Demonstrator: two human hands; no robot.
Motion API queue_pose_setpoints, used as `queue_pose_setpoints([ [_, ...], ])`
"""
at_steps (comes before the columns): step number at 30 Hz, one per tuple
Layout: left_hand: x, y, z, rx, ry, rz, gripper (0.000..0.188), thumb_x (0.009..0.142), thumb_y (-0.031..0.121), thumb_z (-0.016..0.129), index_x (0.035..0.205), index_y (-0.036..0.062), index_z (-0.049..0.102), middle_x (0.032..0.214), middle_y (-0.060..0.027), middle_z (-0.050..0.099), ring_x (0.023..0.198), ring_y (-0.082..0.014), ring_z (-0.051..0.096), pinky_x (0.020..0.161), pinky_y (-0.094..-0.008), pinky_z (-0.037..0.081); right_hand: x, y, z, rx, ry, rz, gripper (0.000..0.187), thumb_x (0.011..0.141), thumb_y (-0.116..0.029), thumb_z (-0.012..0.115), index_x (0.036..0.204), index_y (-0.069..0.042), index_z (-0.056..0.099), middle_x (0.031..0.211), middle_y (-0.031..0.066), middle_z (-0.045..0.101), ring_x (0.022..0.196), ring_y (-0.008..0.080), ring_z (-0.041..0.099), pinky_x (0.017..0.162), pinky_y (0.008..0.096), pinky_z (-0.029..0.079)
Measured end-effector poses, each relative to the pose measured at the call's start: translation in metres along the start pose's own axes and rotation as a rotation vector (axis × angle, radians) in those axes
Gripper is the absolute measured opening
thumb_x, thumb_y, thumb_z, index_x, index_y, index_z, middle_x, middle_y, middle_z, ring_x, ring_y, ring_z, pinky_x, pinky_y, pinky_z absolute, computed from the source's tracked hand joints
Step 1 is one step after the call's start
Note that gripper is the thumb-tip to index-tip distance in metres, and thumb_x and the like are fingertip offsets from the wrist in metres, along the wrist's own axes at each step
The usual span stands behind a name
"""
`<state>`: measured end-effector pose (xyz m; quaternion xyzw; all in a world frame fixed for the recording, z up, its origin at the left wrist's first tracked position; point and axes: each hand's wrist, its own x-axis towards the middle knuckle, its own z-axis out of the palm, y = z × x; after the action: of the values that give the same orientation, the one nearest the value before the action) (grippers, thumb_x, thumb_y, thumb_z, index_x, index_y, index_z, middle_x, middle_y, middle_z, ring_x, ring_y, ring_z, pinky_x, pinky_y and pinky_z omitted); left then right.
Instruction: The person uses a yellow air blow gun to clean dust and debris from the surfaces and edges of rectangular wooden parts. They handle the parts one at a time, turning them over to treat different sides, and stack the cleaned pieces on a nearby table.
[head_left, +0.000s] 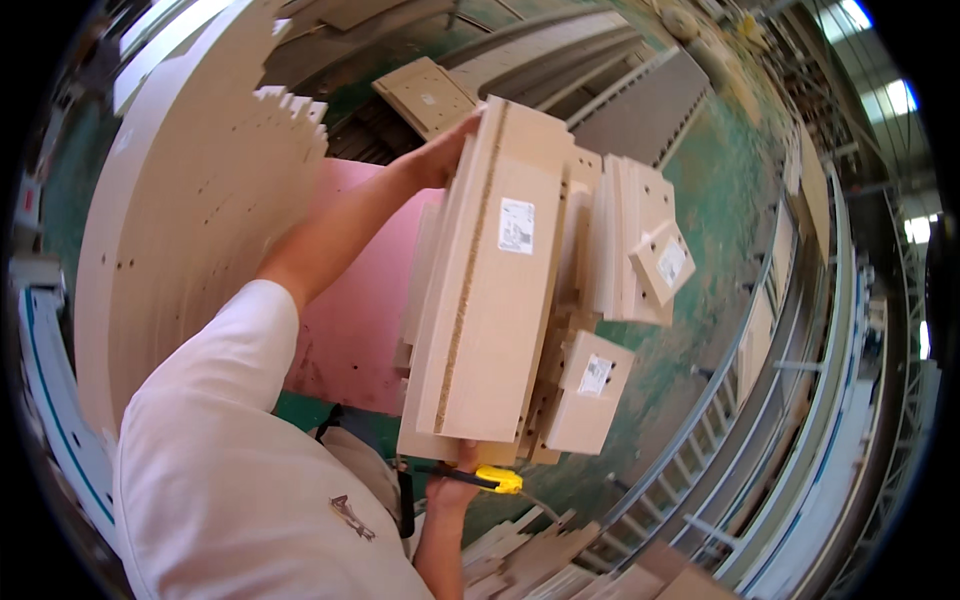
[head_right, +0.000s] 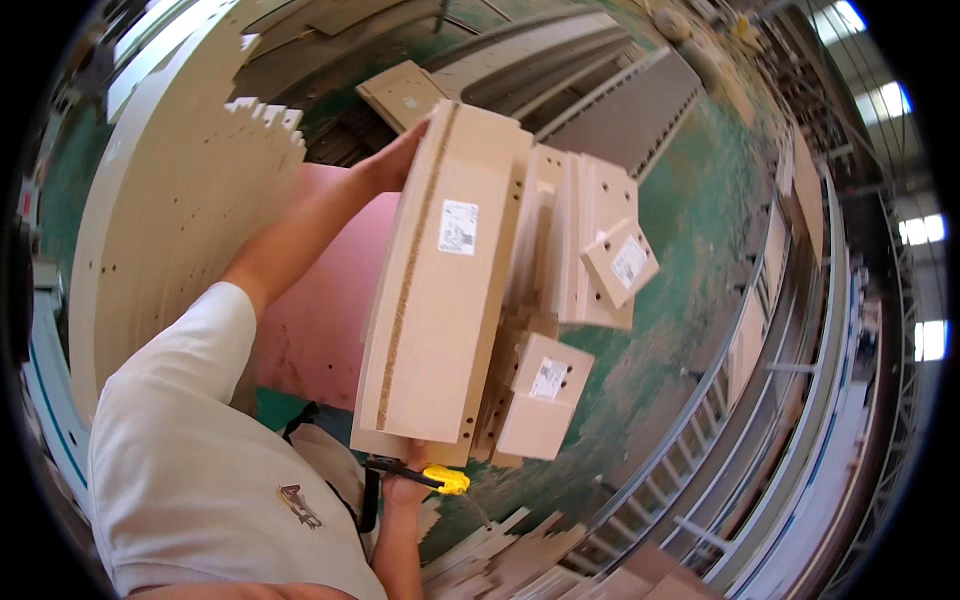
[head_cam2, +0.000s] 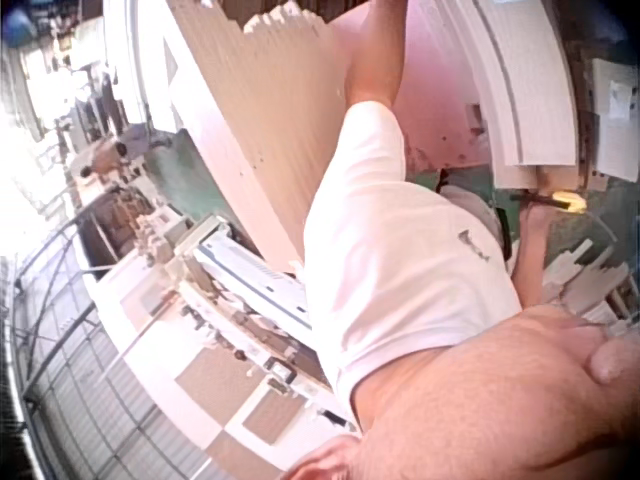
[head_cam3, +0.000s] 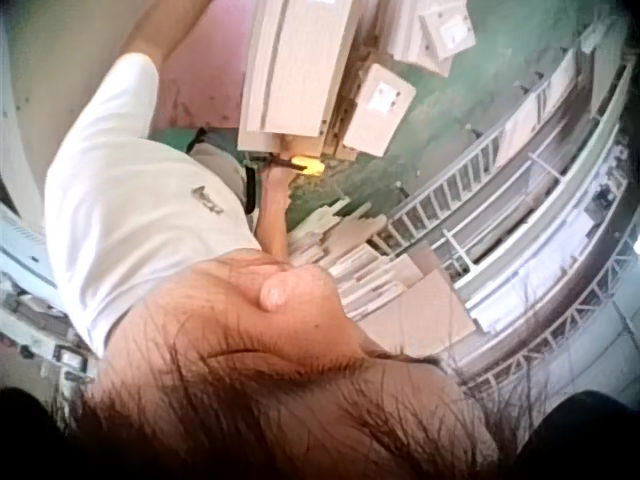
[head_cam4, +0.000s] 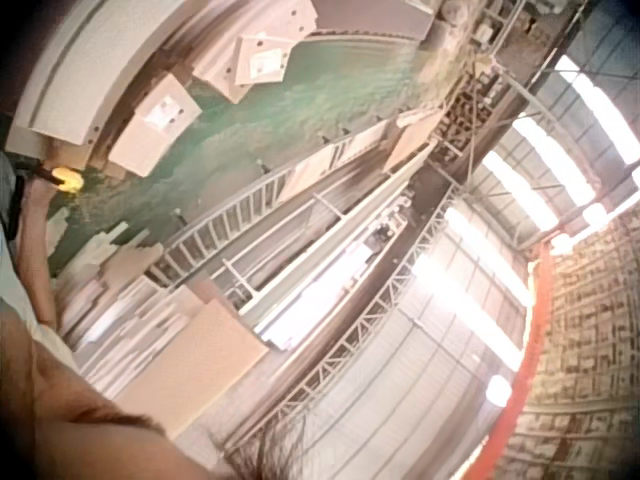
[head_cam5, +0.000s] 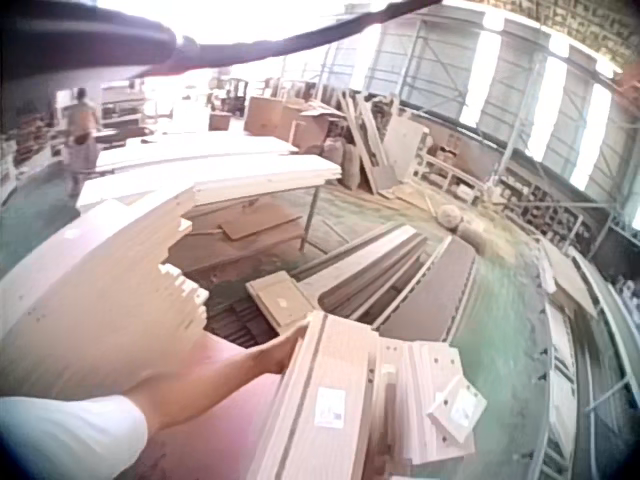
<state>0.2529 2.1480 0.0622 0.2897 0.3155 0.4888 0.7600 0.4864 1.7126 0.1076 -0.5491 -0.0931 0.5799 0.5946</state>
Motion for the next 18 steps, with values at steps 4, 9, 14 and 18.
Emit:
queue_pose_setpoints([
  [4, -0.008, 0.003, 0.005, -0.046, -0.008, 0.024, 0.077, 0.096, 0.071, 0.053, 0.139, 0.0074, 0.063, 0.127, -0.0097, 0.072, 0.108, -0.0202, 0.071, 0.097, -0.0395, 0.057, -0.018, -0.006, 0.009, 0.060, 0.085, -0.001, 0.052, 0.093, -0.021, 0.080, 0.137, -0.007, 0.058, 0.125, 0.0065, 0.067, 0.114, 0.0226, 0.067, 0.100, 0.0392, 0.055],
  [9, -0.017, 0.016, -0.011, 0.043, 0.005, 0.170, 0.083, 0.096, 0.075, 0.050, 0.141, 0.0057, 0.060, 0.132, -0.0105, 0.069, 0.112, -0.0225, 0.070, 0.100, -0.0414, 0.057, -0.019, 0.001, -0.001, 0.027, 0.003, -0.025, 0.048, 0.091, -0.015, 0.081, 0.133, -0.006, 0.060, 0.123, 0.0055, 0.068, 0.110, 0.0213, 0.068, 0.098, 0.0374, 0.055],
  [14, -0.038, 0.045, -0.003, 0.106, 0.047, 0.225, 0.083, 0.096, 0.075, 0.049, 0.141, 0.0059, 0.060, 0.133, -0.0106, 0.069, 0.112, -0.0228, 0.070, 0.100, -0.0416, 0.057, -0.023, 0.009, -0.019, -0.112, -0.106, 0.000, 0.036, 0.093, -0.021, 0.081, 0.122, -0.003, 0.067, 0.114, 0.0047, 0.071, 0.106, 0.0173, 0.066, 0.095, 0.0342, 0.052],
  [18, -0.043, 0.054, 0.014, 0.151, 0.031, 0.221, 0.083, 0.097, 0.075, 0.049, 0.142, 0.0061, 0.060, 0.133, -0.0108, 0.069, 0.113, -0.0230, 0.069, 0.100, -0.0417, 0.057, -0.021, -0.028, 0.023, -0.133, -0.136, -0.243, 0.030, 0.094, -0.021, 0.081, 0.113, -0.001, 0.069, 0.109, 0.0044, 0.072, 0.099, 0.0146, 0.064, 0.088, 0.0316, 0.052],
])
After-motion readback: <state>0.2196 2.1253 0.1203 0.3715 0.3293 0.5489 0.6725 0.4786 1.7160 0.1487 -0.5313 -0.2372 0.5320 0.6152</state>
